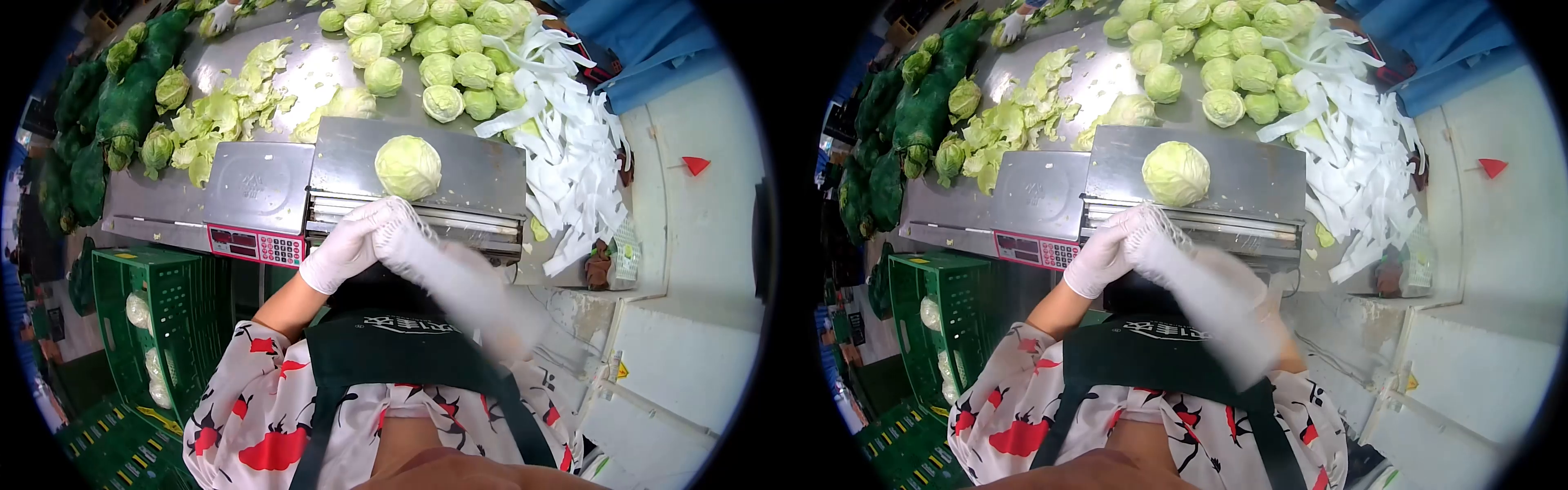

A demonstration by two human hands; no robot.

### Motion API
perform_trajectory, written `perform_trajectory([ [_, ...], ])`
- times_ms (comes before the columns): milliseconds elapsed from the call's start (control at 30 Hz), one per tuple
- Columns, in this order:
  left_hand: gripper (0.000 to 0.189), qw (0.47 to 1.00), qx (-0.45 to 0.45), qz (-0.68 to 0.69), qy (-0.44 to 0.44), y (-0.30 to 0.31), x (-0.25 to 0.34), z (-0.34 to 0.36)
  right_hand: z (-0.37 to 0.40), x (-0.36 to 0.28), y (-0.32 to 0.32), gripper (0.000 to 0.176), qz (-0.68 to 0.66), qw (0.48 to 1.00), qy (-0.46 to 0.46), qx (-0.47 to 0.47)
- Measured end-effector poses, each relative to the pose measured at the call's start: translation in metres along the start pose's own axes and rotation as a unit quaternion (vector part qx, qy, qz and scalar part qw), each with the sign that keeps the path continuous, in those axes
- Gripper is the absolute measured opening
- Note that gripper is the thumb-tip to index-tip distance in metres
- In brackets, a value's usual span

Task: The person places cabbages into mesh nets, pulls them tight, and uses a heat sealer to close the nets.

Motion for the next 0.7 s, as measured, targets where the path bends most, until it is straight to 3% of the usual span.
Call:
perform_trajectory([
  [67,0.036,0.994,0.015,0.078,0.081,0.001,-0.012,0.01,0.005,-0.008,-0.005,0.025,-0.124,0.99,0.006,-0.063],
  [100,0.041,0.996,-0.011,-0.028,0.081,0.003,-0.018,0.014,0.007,-0.013,-0.008,0.026,-0.184,0.978,0.004,-0.094],
  [133,0.039,0.961,-0.028,-0.246,0.122,0.016,-0.027,0.019,0.008,-0.019,0.013,0.026,-0.219,0.974,0.05,0.016],
  [200,0.029,0.887,-0.011,-0.441,0.133,0.022,-0.032,0.018,0.013,-0.044,0.017,0.025,-0.303,0.948,0.081,0.061],
  [267,0.016,0.887,0.102,-0.441,0.091,0.043,0.001,0.015,0.014,-0.022,0.021,0.024,-0.317,0.938,0.078,0.113],
  [300,0.014,0.883,0.136,-0.445,0.057,0.05,0.017,0.014,0.016,0.004,0.027,0.019,-0.3,0.95,0.073,0.045],
  [333,0.012,0.877,0.17,-0.448,0.022,0.057,0.032,0.014,0.008,0.022,0.033,0.017,-0.228,0.968,0.056,0.086],
  [400,0.005,0.895,0.148,-0.42,-0.039,0.058,0.048,0.008,-0.007,0.04,0.04,0.015,-0.082,0.982,0.018,0.167],
  [433,0.009,0.918,0.138,-0.367,-0.06,0.055,0.051,0.005,-0.011,0.036,0.051,0.02,0.122,0.966,-0.011,0.228],
  [467,0.011,0.898,0.141,-0.407,-0.09,0.057,0.058,0.001,-0.012,0.015,0.057,0.025,0.322,0.883,0.03,0.34],
  [533,0.015,0.849,0.147,-0.484,-0.153,0.069,0.072,-0.01,-0.024,0.01,0.075,0.024,0.314,0.849,0.037,0.424],
  [567,0.02,0.753,0.209,-0.598,-0.178,0.078,0.084,-0.016,-0.032,0.006,0.083,0.027,0.266,0.842,0.04,0.467],
  [633,0.023,0.694,0.251,-0.601,-0.307,0.064,0.102,-0.036,-0.052,-0.002,0.098,0.032,0.166,0.82,0.044,0.546],
  [667,0.027,0.658,0.27,-0.598,-0.37,0.058,0.112,-0.043,-0.073,0.004,0.107,0.036,0.203,0.828,0.022,0.523],
  [700,0.029,0.67,0.264,-0.619,-0.314,0.073,0.114,-0.065,-0.095,0.016,0.117,0.04,0.239,0.833,0.0,0.499],
])
Point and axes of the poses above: each hand's wrist, its own z-axis away from the middle knuckle, its own y-axis out of the back of the hand, x = y × z, the point moved 8 cm from there along -z, towards the middle knuckle, and after that the axes turned 11 degrees about z, right-handed, at the moved point
